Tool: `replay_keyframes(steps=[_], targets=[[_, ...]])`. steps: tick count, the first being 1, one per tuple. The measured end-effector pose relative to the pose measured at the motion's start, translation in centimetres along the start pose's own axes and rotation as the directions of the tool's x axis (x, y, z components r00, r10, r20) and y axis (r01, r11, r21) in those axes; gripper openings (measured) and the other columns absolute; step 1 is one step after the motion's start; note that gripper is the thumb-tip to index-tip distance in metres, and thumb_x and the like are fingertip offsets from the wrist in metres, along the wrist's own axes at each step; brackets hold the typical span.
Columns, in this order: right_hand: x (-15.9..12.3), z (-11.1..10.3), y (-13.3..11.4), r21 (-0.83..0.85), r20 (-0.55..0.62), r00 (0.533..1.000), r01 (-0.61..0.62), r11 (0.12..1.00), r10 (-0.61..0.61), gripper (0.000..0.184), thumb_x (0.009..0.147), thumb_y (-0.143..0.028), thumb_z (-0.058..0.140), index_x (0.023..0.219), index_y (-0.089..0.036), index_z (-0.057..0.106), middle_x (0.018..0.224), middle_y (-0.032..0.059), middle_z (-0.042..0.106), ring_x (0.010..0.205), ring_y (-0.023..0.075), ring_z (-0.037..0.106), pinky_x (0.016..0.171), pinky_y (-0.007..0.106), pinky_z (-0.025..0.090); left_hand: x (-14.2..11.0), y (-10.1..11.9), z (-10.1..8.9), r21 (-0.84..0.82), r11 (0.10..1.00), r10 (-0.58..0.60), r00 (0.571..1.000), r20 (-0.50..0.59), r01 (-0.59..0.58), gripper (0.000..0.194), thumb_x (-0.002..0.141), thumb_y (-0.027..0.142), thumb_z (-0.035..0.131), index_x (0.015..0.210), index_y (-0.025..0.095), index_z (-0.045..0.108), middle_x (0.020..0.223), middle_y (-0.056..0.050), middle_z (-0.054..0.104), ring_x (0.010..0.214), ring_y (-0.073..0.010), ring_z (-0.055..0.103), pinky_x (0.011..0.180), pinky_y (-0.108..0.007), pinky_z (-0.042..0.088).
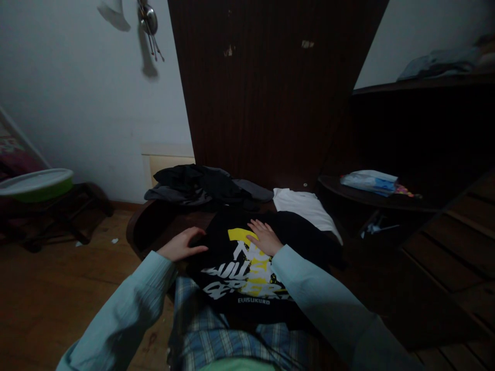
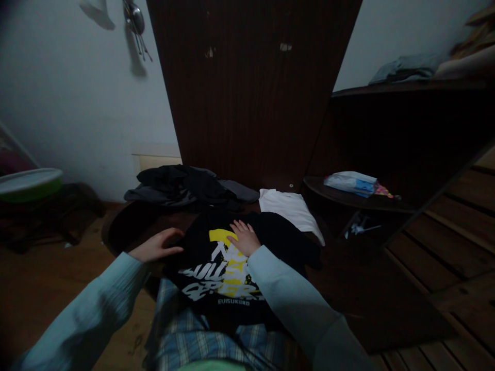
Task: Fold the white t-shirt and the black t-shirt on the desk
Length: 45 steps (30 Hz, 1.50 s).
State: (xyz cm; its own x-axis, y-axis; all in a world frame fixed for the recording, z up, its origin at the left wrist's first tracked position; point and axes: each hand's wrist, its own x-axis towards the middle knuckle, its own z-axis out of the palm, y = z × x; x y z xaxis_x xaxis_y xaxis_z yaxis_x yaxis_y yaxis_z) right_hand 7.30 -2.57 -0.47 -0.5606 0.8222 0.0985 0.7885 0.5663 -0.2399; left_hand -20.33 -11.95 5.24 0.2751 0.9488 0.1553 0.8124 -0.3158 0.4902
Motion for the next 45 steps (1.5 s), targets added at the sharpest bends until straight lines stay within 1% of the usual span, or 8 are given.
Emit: replay_keyframes(steps=[5,9,13,17,26,32,36,45], targets=[[0.3,-0.8,-0.1,0.034,0.061,0.998,-0.011,0.999,0.009,0.052,0.085,-0.044,0.034,0.129,-0.017,0.036,0.139,0.0092,0.028,0.129,0.0219,0.019,0.102,0.041,0.016,-3.7,-2.1,2.2,0.034,0.998,0.046,0.996,-0.077,-0.043,0.065,0.060,0.047,0.064,0.116,0.018,0.045,0.122,-0.013,0.047,0.113,-0.0264,0.044,0.096,-0.040,0.036],[1.2,-2.0,-1.9,0.079,-0.015,0.999,-0.047,0.996,0.048,0.046,0.077,-0.038,0.050,0.116,-0.014,0.050,0.132,0.0144,0.038,0.123,0.0261,0.029,0.097,0.040,0.024,-5.5,-3.5,3.5,0.029,0.999,-0.023,0.977,-0.210,0.030,0.039,0.069,0.037,0.055,0.103,0.018,0.051,0.115,-0.011,0.052,0.108,-0.0248,0.047,0.094,-0.041,0.037],[2.6,-2.1,-5.1,0.309,-0.063,0.996,-0.045,0.950,0.068,0.026,0.076,-0.029,0.052,0.096,-0.015,0.058,0.096,0.0083,0.061,0.090,0.0162,0.055,0.077,0.026,0.040,-5.7,-4.2,3.8,-0.023,0.998,-0.067,0.971,-0.229,0.064,0.036,0.070,0.032,0.049,0.103,0.017,0.050,0.108,-0.010,0.055,0.103,-0.0227,0.051,0.090,-0.039,0.040],[4.0,-0.8,-7.4,0.458,0.011,0.971,-0.217,0.862,0.239,0.019,0.070,-0.032,0.059,0.080,-0.016,0.058,0.071,0.0025,0.062,0.067,0.0129,0.056,0.060,0.022,0.038,-5.3,-3.8,3.8,-0.058,0.995,-0.088,0.967,-0.238,0.076,0.045,0.068,0.024,0.045,0.113,0.016,0.044,0.110,-0.010,0.053,0.103,-0.0220,0.050,0.090,-0.039,0.039],[4.7,1.5,-7.4,0.554,0.041,0.980,-0.183,0.812,0.193,0.023,0.065,-0.029,0.058,0.050,-0.019,0.044,0.050,-0.0060,0.041,0.051,0.0087,0.040,0.049,0.021,0.026,-4.8,-1.9,4.1,0.016,0.999,-0.029,0.906,-0.423,0.039,0.014,0.052,0.008,0.039,0.060,0.019,0.040,0.077,-0.003,0.046,0.075,-0.0167,0.047,0.068,-0.029,0.043],[3.5,2.9,-6.6,0.762,-0.138,0.980,0.013,0.648,0.142,0.021,0.072,-0.040,0.049,0.066,-0.020,0.044,0.053,-0.0080,0.038,0.051,0.0081,0.037,0.049,0.020,0.026,-4.8,-2.5,5.3,0.011,1.000,-0.009,0.883,-0.469,0.017,0.019,0.052,0.006,0.036,0.065,0.020,0.039,0.082,-0.004,0.049,0.077,-0.0159,0.049,0.069,-0.026,0.043],[3.2,2.8,-6.7,0.879,-0.085,0.985,0.002,0.478,0.153,0.018,0.071,-0.038,0.050,0.073,-0.022,0.042,0.049,-0.0096,0.039,0.045,0.0073,0.037,0.045,0.019,0.027,-4.9,-2.7,5.1,-0.010,0.996,-0.085,0.884,-0.460,0.090,0.038,0.051,0.007,0.036,0.086,0.019,0.044,0.081,-0.003,0.049,0.076,-0.0165,0.050,0.069,-0.028,0.043],[2.5,1.1,-6.9,0.991,0.069,0.996,-0.074,0.111,0.049,0.021,0.067,-0.036,0.052,0.069,-0.021,0.037,0.050,-0.0086,0.046,0.040,0.0078,0.047,0.040,0.019,0.038,-4.7,-2.5,4.9,-0.052,0.999,-0.034,0.907,-0.420,0.014,0.011,0.057,0.011,0.037,0.056,0.020,0.031,0.074,-0.003,0.049,0.071,-0.0147,0.050,0.066,-0.027,0.043]])
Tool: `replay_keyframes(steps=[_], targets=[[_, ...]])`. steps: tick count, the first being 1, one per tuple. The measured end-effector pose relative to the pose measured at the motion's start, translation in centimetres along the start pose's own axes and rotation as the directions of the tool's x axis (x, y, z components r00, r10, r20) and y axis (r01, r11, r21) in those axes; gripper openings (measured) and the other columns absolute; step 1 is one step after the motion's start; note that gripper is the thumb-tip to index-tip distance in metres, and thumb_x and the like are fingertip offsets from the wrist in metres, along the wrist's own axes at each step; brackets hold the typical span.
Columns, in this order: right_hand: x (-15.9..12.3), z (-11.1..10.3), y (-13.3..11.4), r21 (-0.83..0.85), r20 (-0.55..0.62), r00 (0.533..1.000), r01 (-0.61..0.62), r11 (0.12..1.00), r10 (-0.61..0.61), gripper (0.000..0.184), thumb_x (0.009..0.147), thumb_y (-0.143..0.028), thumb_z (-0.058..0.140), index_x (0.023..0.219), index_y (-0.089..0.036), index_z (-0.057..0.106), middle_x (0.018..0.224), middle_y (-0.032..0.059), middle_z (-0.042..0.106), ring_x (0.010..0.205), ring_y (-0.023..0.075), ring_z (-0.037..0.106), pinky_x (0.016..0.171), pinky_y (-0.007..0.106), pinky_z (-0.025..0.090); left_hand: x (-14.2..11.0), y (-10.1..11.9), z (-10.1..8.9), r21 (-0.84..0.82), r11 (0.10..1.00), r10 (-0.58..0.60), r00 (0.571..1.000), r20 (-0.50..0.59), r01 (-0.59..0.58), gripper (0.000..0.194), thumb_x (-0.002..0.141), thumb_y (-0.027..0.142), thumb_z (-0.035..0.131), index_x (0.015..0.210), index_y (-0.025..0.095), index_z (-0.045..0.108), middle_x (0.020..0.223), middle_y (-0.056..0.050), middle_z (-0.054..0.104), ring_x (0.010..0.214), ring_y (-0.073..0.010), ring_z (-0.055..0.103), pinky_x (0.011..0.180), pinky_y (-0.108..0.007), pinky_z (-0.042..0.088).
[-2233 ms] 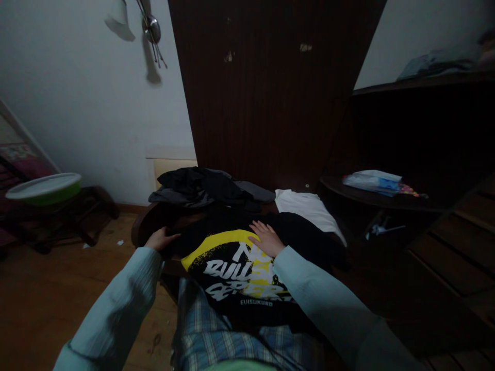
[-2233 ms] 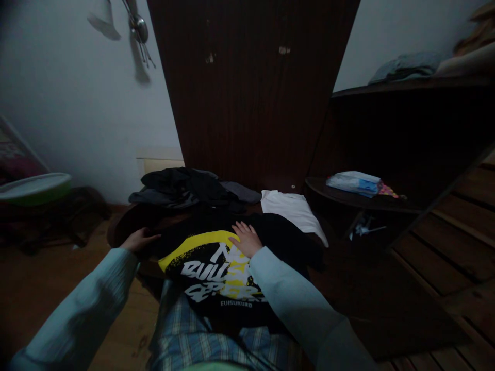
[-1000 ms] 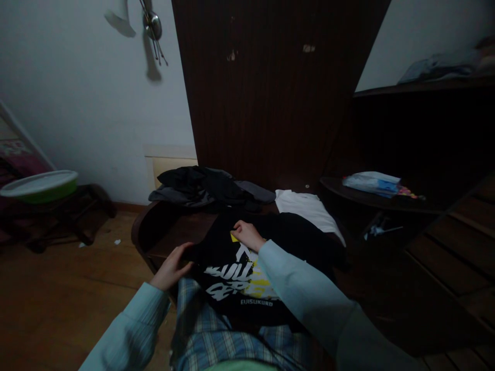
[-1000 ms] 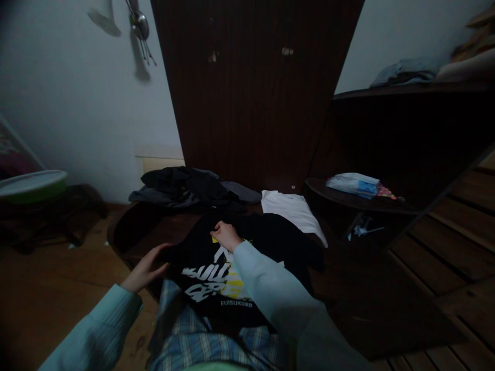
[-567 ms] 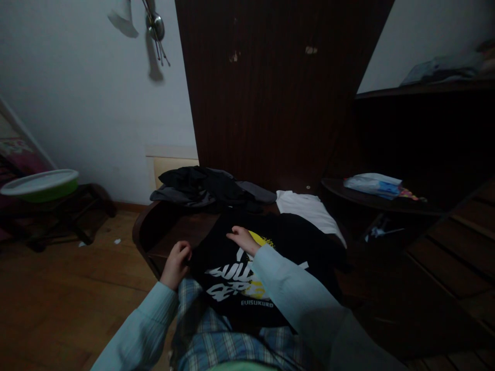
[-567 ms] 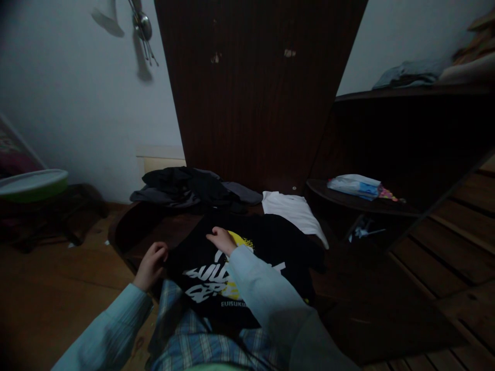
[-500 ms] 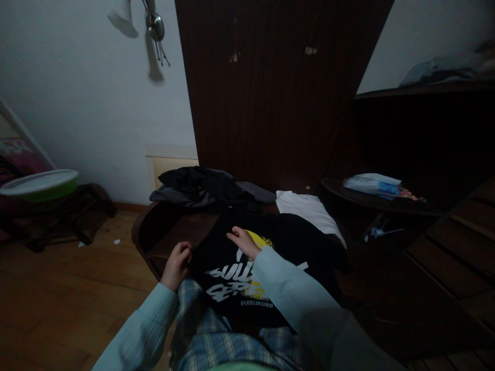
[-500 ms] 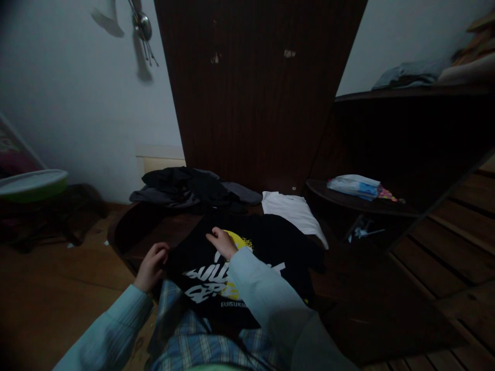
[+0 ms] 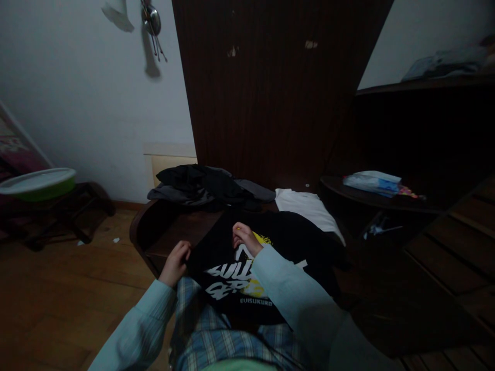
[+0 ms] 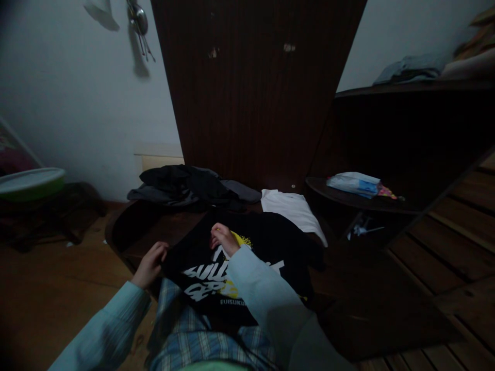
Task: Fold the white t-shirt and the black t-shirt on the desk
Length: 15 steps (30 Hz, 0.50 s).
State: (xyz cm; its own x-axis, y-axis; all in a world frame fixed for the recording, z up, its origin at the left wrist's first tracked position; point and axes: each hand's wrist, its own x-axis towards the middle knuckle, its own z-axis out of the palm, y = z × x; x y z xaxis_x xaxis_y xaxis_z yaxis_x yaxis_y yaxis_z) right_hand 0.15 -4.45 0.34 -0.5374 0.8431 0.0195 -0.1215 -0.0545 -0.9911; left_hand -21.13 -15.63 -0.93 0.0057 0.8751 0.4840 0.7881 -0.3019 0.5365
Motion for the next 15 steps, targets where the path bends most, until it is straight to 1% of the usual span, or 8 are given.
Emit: replay_keyframes(steps=[2,3,5,7,9,11,13,15], targets=[[-0.15,0.09,0.00,0.009,-0.045,0.999,0.023,1.000,-0.023,0.022,0.069,-0.038,0.052,0.073,-0.022,0.038,0.053,-0.0087,0.047,0.042,0.0072,0.047,0.041,0.019,0.039,0.02,-0.19,-0.09,-0.063,0.998,-0.013,1.000,0.020,0.014,0.007,0.059,0.013,0.038,0.061,0.019,0.037,0.082,-0.005,0.053,0.078,-0.0158,0.053,0.071,-0.029,0.044],[-0.19,0.16,0.02,-0.010,-0.057,0.997,0.041,0.999,-0.042,0.022,0.069,-0.038,0.053,0.077,-0.022,0.039,0.053,-0.0093,0.046,0.042,0.0069,0.047,0.041,0.019,0.039,0.04,-0.30,-0.18,-0.089,0.996,-0.021,0.999,0.034,0.024,0.009,0.061,0.015,0.040,0.069,0.019,0.043,0.087,-0.006,0.055,0.082,-0.0169,0.054,0.075,-0.030,0.045],[-0.22,0.28,0.06,-0.082,-0.025,0.997,0.072,0.994,-0.074,0.026,0.069,-0.039,0.055,0.086,-0.023,0.044,0.051,-0.0104,0.043,0.041,0.0062,0.044,0.041,0.018,0.039,0.16,-0.50,-0.38,-0.116,0.993,-0.019,0.997,0.079,0.028,0.029,0.065,0.021,0.044,0.093,0.016,0.048,0.102,-0.009,0.055,0.095,-0.0197,0.053,0.083,-0.034,0.043],[-0.16,0.37,0.10,-0.156,0.046,0.996,0.084,0.984,-0.078,0.027,0.069,-0.041,0.056,0.086,-0.022,0.051,0.050,-0.0097,0.042,0.041,0.0057,0.042,0.041,0.017,0.038,0.38,-0.62,-0.51,-0.117,0.993,0.028,0.986,0.163,-0.008,0.047,0.066,0.025,0.046,0.112,0.016,0.045,0.117,-0.011,0.051,0.108,-0.0225,0.048,0.092,-0.037,0.038],[-0.03,0.41,0.20,-0.207,0.062,0.995,0.083,0.975,-0.072,0.026,0.070,-0.045,0.054,0.076,-0.019,0.056,0.050,-0.0075,0.043,0.042,0.0055,0.043,0.041,0.017,0.037,0.64,-0.62,-0.46,-0.110,0.992,0.080,0.968,0.240,-0.055,0.051,0.065,0.025,0.047,0.115,0.017,0.047,0.124,-0.011,0.048,0.114,-0.0241,0.044,0.096,-0.040,0.034],[0.15,0.39,0.37,-0.240,0.019,0.997,0.077,0.968,-0.075,0.030,0.072,-0.046,0.051,0.065,-0.017,0.056,0.049,-0.0061,0.045,0.041,0.0054,0.043,0.039,0.017,0.036,0.84,-0.47,-0.25,-0.116,0.990,0.107,0.954,0.281,-0.077,0.046,0.067,0.025,0.048,0.112,0.019,0.053,0.126,-0.009,0.047,0.115,-0.0246,0.043,0.098,-0.040,0.033],[0.29,0.35,0.56,-0.256,-0.034,0.997,0.063,0.965,-0.074,0.031,0.074,-0.046,0.049,0.065,-0.017,0.055,0.045,-0.0069,0.043,0.037,0.0052,0.041,0.036,0.017,0.033,0.92,-0.16,-0.03,-0.141,0.989,0.089,0.956,0.280,-0.051,0.040,0.072,0.028,0.045,0.109,0.020,0.056,0.126,-0.008,0.048,0.115,-0.0240,0.044,0.098,-0.040,0.034],[0.36,0.31,0.74,-0.253,-0.094,0.993,0.048,0.966,-0.074,0.027,0.075,-0.044,0.047,0.072,-0.018,0.054,0.044,-0.0082,0.041,0.033,0.0056,0.040,0.033,0.017,0.030,0.92,0.22,0.11,-0.172,0.985,0.031,0.966,0.256,0.014,0.039,0.079,0.033,0.038,0.112,0.018,0.055,0.124,-0.009,0.050,0.113,-0.0228,0.046,0.097,-0.039,0.035]])
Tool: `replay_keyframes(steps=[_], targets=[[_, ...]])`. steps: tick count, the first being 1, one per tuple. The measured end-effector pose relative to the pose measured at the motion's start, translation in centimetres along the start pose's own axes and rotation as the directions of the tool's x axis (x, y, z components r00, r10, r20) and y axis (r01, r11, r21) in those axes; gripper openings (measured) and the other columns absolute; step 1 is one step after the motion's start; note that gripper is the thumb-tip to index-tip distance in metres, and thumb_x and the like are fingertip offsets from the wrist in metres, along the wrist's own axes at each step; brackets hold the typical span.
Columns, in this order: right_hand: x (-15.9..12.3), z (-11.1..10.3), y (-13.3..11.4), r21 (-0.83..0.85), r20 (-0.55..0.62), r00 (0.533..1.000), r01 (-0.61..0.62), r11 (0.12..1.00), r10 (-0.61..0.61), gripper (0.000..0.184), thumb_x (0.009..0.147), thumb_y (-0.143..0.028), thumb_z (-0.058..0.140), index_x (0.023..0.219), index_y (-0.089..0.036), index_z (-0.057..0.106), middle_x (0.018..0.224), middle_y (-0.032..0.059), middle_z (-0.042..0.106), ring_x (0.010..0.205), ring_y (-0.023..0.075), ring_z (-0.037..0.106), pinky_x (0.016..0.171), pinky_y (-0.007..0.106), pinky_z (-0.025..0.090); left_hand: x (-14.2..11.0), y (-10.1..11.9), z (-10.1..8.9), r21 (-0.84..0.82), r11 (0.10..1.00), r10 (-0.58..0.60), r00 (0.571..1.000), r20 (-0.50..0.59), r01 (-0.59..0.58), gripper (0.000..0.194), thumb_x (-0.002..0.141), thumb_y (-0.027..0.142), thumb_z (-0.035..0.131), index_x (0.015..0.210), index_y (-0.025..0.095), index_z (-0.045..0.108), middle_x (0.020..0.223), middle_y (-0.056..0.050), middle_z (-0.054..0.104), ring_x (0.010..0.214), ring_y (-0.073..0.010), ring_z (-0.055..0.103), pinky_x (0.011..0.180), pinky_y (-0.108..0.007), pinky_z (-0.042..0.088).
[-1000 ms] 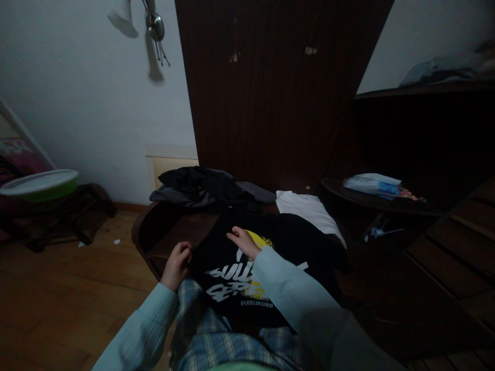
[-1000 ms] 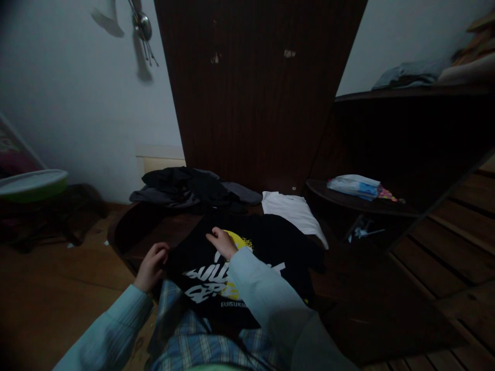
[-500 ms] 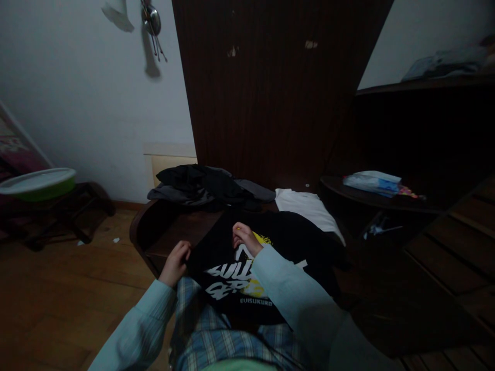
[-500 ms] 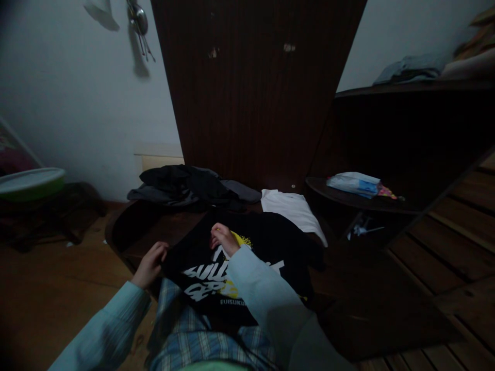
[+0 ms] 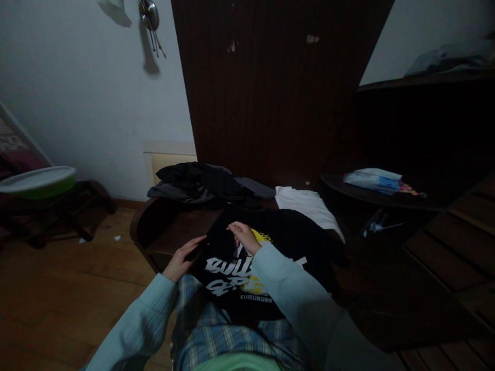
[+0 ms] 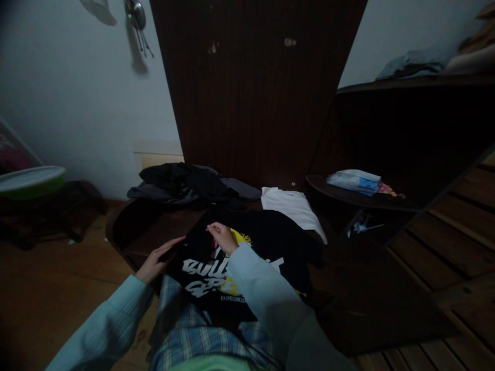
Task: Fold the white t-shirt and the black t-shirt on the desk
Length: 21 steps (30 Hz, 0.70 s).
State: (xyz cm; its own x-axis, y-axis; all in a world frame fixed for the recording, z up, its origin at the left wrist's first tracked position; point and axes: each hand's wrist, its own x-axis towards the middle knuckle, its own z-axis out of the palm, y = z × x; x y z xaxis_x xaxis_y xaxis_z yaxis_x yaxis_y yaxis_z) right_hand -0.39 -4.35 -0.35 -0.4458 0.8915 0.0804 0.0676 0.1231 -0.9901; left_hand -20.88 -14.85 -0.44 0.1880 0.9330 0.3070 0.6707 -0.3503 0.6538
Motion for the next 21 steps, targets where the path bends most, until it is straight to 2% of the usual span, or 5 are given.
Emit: replay_keyframes(steps=[3,6,11,17,21], targets=[[0.1,0.1,0.3,-0.003,-0.110,0.994,0.000,1.000,0.000,0.018,0.077,-0.037,0.044,0.080,-0.020,0.050,0.047,-0.0085,0.044,0.033,0.0063,0.041,0.031,0.017,0.028,0.0,0.4,0.1,-0.025,0.998,-0.063,0.998,-0.026,0.062,0.045,0.084,0.039,0.030,0.113,0.016,0.054,0.120,-0.010,0.054,0.110,-0.0223,0.049,0.096,-0.040,0.036],[0.5,0.2,0.5,-0.083,-0.195,0.980,-0.048,0.995,0.031,0.007,0.075,-0.027,0.046,0.080,-0.021,0.047,0.050,-0.0084,0.046,0.036,0.0066,0.043,0.034,0.017,0.032,0.1,0.7,0.1,0.024,0.999,-0.030,0.999,0.025,0.029,0.043,0.082,0.042,0.037,0.110,0.017,0.057,0.118,-0.009,0.056,0.112,-0.0232,0.047,0.098,-0.042,0.035],[2.8,-0.4,-0.3,-0.293,-0.216,0.966,-0.206,0.934,0.145,0.009,0.071,-0.021,0.050,0.064,-0.020,0.045,0.048,-0.0060,0.046,0.044,0.0094,0.047,0.044,0.021,0.039,0.1,1.0,0.5,0.070,0.997,-0.012,1.000,0.002,0.012,0.039,0.082,0.037,0.039,0.112,0.018,0.056,0.118,-0.008,0.056,0.116,-0.0219,0.044,0.098,-0.042,0.035],[4.3,-1.0,-1.3,-0.475,-0.128,0.992,-0.049,0.879,-0.014,0.019,0.073,-0.025,0.052,0.055,-0.019,0.055,0.064,0.0001,0.059,0.072,0.0155,0.057,0.068,0.026,0.041,-0.1,-0.4,1.4,0.102,0.995,0.015,0.999,-0.050,-0.010,0.039,0.082,0.037,0.038,0.110,0.018,0.057,0.118,-0.008,0.055,0.115,-0.0216,0.045,0.098,-0.040,0.037],[3.7,-1.2,-0.5,-0.485,-0.093,0.992,0.026,0.874,-0.081,0.020,0.075,-0.020,0.048,0.064,-0.020,0.064,0.082,0.0016,0.064,0.086,0.0152,0.057,0.080,0.025,0.039,-0.2,-0.8,1.4,0.151,0.988,0.023,0.998,-0.052,-0.015,0.038,0.082,0.035,0.039,0.111,0.018,0.056,0.118,-0.008,0.056,0.114,-0.0214,0.046,0.097,-0.040,0.038]])
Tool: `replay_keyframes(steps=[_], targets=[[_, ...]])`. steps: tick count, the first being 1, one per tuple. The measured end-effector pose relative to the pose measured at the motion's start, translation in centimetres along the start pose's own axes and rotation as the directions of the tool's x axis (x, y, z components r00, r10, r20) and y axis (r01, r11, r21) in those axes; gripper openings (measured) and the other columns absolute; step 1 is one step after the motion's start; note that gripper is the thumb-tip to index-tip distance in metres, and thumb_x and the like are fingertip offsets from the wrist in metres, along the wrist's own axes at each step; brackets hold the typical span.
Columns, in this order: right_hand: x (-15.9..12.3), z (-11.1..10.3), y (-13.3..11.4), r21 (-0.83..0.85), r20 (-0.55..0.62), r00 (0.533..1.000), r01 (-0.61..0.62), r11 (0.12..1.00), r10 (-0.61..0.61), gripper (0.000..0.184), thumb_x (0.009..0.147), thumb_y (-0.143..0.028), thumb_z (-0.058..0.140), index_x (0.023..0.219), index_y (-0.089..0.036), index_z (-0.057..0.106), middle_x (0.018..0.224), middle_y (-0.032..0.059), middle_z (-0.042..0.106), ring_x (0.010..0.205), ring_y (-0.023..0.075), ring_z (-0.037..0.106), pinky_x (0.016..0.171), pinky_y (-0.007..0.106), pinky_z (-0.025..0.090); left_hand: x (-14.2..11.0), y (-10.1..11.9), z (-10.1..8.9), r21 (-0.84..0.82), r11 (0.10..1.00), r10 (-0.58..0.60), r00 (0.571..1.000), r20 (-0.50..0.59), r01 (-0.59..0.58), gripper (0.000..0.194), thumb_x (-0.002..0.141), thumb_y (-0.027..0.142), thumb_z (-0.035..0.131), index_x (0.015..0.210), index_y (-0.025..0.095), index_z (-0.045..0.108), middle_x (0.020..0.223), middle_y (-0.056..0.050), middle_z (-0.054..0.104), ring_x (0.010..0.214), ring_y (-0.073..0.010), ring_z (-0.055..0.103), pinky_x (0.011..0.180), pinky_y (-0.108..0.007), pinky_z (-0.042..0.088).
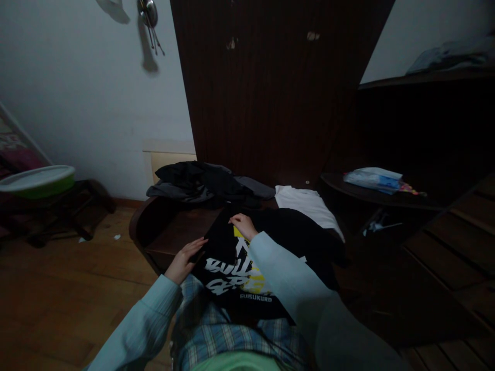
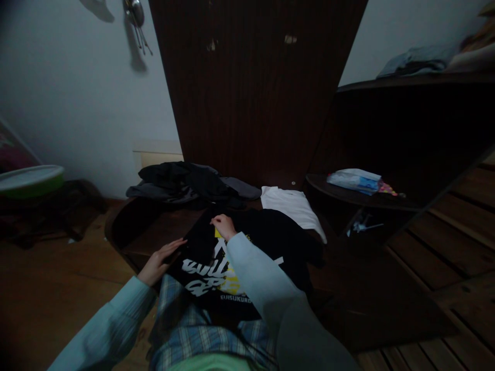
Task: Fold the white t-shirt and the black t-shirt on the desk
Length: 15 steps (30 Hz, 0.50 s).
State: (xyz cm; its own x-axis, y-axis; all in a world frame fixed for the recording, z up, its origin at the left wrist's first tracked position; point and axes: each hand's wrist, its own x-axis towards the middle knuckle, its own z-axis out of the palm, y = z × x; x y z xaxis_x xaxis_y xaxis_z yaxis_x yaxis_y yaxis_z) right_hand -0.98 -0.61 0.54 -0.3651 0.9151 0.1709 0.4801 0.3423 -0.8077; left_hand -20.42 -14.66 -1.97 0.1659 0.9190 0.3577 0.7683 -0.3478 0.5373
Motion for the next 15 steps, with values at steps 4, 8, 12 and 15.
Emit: replay_keyframes(steps=[4,8,12,15], targets=[[-0.3,0.2,1.0,-0.020,-0.025,0.993,0.112,0.993,-0.113,0.022,0.078,-0.016,0.044,0.083,-0.019,0.066,0.093,0.0028,0.065,0.092,0.0131,0.056,0.083,0.023,0.039,-0.1,0.5,-0.4,0.053,0.996,0.073,0.995,0.064,-0.076,0.035,0.081,0.025,0.039,0.111,0.019,0.055,0.119,-0.008,0.055,0.116,-0.0212,0.043,0.096,-0.041,0.037],[-0.1,0.5,1.3,-0.140,0.019,0.986,0.168,0.976,-0.167,0.023,0.078,-0.016,0.045,0.086,-0.020,0.066,0.098,0.0028,0.064,0.097,0.0140,0.054,0.088,0.025,0.037,-0.2,0.1,-0.3,0.122,0.983,0.120,0.985,0.123,-0.135,0.036,0.076,0.021,0.046,0.112,0.018,0.055,0.122,-0.009,0.052,0.119,-0.0232,0.040,0.096,-0.043,0.036],[0.0,0.8,1.2,-0.223,0.029,0.985,0.173,0.959,-0.171,0.023,0.077,-0.017,0.048,0.093,-0.016,0.065,0.106,0.0059,0.061,0.100,0.0160,0.052,0.091,0.028,0.036,-0.3,-0.9,0.2,0.175,0.973,0.129,0.982,0.140,-0.152,0.048,0.069,0.008,0.043,0.115,0.020,0.051,0.125,-0.008,0.049,0.121,-0.0228,0.037,0.098,-0.047,0.031],[0.0,1.0,1.2,-0.212,0.039,0.980,0.201,0.956,-0.197,0.029,0.076,-0.020,0.051,0.103,-0.013,0.060,0.116,0.0086,0.055,0.095,0.0158,0.054,0.090,0.029,0.037,-0.5,-1.1,0.4,0.198,0.965,0.145,0.980,0.134,-0.170,0.060,0.061,0.001,0.039,0.118,0.019,0.048,0.127,-0.007,0.048,0.122,-0.0208,0.035,0.099,-0.046,0.030]])
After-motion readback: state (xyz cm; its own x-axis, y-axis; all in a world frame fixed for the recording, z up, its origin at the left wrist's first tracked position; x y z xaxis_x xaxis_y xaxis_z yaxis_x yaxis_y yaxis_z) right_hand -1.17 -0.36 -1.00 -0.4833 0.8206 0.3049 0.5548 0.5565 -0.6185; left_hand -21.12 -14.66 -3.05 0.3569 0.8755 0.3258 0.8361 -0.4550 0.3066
